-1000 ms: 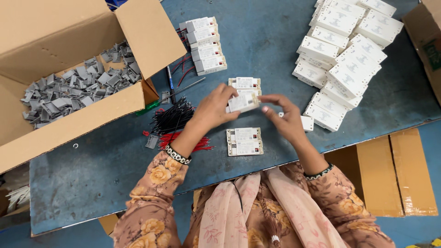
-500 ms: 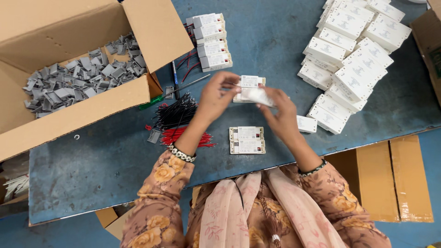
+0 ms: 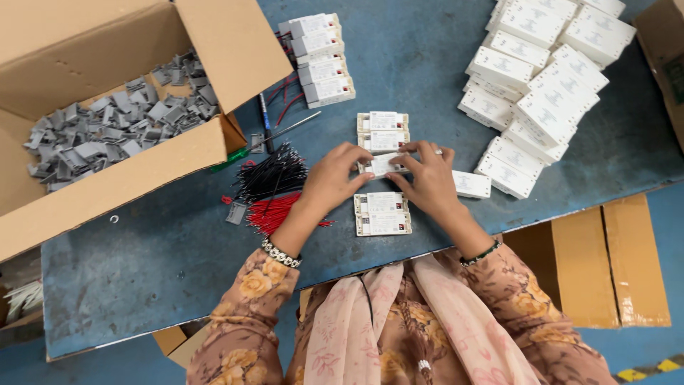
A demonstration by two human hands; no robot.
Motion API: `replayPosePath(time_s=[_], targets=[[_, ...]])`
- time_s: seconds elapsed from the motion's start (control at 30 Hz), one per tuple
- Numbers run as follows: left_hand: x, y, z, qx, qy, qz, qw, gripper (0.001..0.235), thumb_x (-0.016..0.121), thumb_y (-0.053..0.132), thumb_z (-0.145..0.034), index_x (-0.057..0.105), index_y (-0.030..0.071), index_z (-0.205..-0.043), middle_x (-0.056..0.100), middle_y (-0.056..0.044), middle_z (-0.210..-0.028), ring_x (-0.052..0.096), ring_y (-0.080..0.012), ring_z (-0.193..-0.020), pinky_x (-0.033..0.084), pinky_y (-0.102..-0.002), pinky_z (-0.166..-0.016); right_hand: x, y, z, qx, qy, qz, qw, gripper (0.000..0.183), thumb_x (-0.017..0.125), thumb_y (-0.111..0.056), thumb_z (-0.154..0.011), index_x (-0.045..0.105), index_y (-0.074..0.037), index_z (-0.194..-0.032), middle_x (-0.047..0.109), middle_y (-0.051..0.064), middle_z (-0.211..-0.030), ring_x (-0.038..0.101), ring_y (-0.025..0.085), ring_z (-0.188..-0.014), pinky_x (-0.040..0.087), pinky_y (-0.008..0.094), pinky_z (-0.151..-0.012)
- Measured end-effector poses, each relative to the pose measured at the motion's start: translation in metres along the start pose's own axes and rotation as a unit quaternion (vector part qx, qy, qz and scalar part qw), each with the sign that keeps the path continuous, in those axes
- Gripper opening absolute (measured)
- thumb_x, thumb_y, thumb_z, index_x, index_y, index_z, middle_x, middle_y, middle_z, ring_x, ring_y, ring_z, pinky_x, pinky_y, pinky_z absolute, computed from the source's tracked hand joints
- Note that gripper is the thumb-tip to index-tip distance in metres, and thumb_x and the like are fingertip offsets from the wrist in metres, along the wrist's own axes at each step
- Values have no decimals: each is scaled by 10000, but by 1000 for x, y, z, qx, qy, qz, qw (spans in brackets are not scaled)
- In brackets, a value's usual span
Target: The person assembles white electrical components by inserting red and black wires into terminals and tightening them with a screwdriver. They handle multiple units, arranging them in rows on a blue workbench.
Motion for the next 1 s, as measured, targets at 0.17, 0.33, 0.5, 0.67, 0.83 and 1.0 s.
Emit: replayPosePath(time_s=[0.17,0.33,0.5,0.67,0.83,1.0], targets=[[26,14,-16,83,-8,-108,991,193,790,193,-821,689,140,-976,619,-57,-955,631,-272,-963,527,-410,-805,-41,30,26,66,52,-28,996,221,804,-279,-924,756,-162,-1106,663,40,-1271,578,247,-1229,340,480,-1027],[25,-8,-30,47,-2,-120,992,147,776,181,-849,693,138,-964,607,-66,-941,637,-271,-924,526,-413,-781,-78,54,59,79,20,33,996,335,804,-259,-878,729,-145,-1184,664,51,-1308,555,280,-1279,291,507,-1061],[13,2,-32,49,31,-129,990,163,766,201,-870,681,125,-985,613,-68,-971,644,-292,-929,517,-430,-800,-61,60,80,78,-50,91,991,500,809,-250,-832,690,-163,-1310,686,35,-1249,603,231,-1284,327,522,-1109],[0,24,-20,27,3,-44,999,212,763,244,-893,692,127,-1055,626,-73,-1022,653,-296,-958,515,-420,-803,-49,91,83,211,59,-641,735,536,628,-358,-1054,547,10,-1435,634,197,-1327,651,290,-1147,522,391,-1007],[-12,60,-15,58,-12,-15,998,228,756,263,-912,697,131,-1089,656,-62,-1092,662,-294,-1005,522,-408,-839,-29,81,83,217,17,-797,564,547,463,-376,-1137,507,56,-1471,651,253,-1269,682,306,-1003,555,385,-898],[-19,106,-11,146,-16,22,989,484,793,241,-845,632,137,-1289,600,-77,-1255,619,-305,-1161,519,-419,-962,-9,77,85,237,-22,-785,572,531,416,-391,-1138,533,45,-1418,681,268,-1206,692,291,-953,574,382,-850]])
Point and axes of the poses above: each hand's wrist, its own z-axis away from the middle knuckle, its own x-axis out of the palm, y = z × x, the point moved 10 cm from there along -z, towards the middle knuckle
